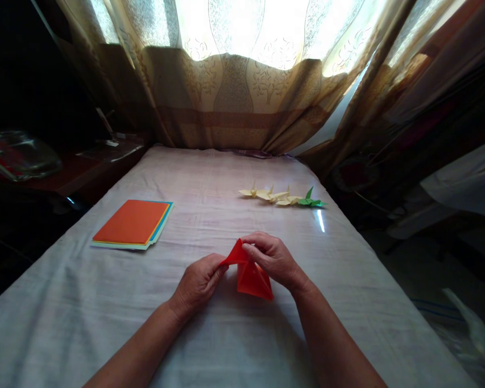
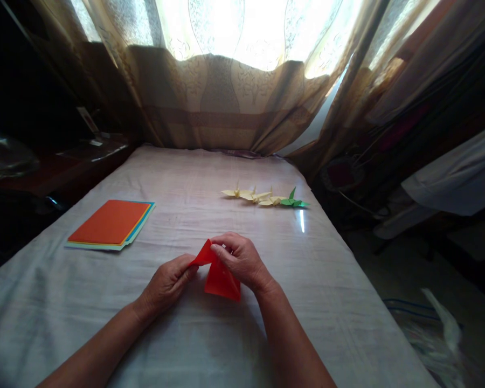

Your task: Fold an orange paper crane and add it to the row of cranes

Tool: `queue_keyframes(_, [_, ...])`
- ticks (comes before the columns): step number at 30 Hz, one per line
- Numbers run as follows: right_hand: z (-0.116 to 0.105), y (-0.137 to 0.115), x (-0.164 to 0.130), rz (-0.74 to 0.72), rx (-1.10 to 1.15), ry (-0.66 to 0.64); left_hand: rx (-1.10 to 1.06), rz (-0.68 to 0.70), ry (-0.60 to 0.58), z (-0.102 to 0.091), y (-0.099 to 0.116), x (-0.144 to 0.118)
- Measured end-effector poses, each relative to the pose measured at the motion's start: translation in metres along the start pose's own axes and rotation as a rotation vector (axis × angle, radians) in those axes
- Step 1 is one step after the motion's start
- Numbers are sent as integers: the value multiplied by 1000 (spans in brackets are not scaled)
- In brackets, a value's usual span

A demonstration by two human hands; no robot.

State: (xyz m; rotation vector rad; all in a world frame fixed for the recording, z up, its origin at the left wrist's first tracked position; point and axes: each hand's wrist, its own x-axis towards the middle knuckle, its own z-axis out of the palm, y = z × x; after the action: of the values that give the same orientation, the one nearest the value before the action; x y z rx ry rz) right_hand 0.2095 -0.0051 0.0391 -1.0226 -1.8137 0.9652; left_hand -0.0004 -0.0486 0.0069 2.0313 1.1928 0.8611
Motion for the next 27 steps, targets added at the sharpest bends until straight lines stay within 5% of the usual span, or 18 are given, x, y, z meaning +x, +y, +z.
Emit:
queue_keyframes(6, [3,1,-3,86,112,-34,9,52,-75,-12,-5,2])
queue_keyframes(20, [32,31,-37,18,-101,446,-151,-84,179,7,-3,7])
queue_keyframes(27, [40,40,-36,49,-75,521,-218,-184,235,15,1,10])
